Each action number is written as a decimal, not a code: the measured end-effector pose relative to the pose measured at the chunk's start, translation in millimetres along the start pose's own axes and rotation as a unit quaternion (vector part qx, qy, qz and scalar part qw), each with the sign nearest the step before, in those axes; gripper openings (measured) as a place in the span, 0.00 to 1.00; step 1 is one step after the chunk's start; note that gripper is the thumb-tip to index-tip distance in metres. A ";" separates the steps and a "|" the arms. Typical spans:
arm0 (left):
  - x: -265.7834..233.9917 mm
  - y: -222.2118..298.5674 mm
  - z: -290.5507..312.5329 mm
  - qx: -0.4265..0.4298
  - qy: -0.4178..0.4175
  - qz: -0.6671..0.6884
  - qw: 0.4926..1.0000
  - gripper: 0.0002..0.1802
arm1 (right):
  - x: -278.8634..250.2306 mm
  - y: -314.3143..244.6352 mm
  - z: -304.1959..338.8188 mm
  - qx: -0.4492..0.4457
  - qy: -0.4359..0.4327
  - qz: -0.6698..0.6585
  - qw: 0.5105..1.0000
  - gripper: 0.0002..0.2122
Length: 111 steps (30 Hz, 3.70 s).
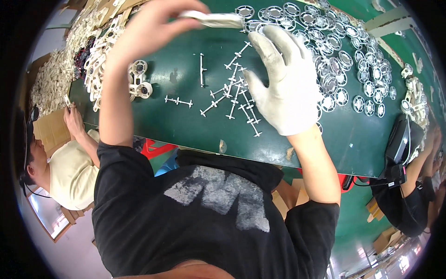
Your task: The person assembles small white plastic components into circular metal frames by hand, working on a production line.
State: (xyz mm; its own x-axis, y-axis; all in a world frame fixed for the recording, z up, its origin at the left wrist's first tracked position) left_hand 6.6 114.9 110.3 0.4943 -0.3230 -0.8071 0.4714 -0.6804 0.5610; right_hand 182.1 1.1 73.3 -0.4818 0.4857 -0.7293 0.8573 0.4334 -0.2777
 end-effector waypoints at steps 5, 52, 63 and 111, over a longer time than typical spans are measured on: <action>48.0 50.4 -28.7 0.042 -0.077 0.262 0.961 0.15 | -12.6 10.1 -2.1 0.004 0.018 0.122 0.992 0.23; 52.3 22.9 39.2 0.091 0.204 0.121 0.967 0.29 | 19.0 -1.9 -11.3 0.037 -0.146 0.070 0.986 0.13; 72.3 17.4 40.6 0.059 0.168 0.197 0.964 0.30 | 37.3 7.7 14.0 0.100 -0.244 0.011 0.964 0.16; -24.2 -78.0 133.0 -0.292 0.019 -0.031 0.956 0.11 | 42.3 -3.2 25.1 0.185 -0.276 -0.161 0.929 0.16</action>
State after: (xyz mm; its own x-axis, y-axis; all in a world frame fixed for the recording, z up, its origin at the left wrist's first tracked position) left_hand -139.2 88.3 61.6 0.4737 -0.2620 -0.8408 0.8220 -0.2111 0.5289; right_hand 163.6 1.2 27.6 -0.6451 -0.1317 -0.7526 0.7378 0.1489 -0.6584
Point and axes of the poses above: each hand's wrist, its own z-axis away from the middle knuckle, its own x-axis out of the palm, y = z × x, the point moved 8 cm from there along -z, towards the middle knuckle, and after that the axes turned 12 degrees about z, right-handed, at the moved point
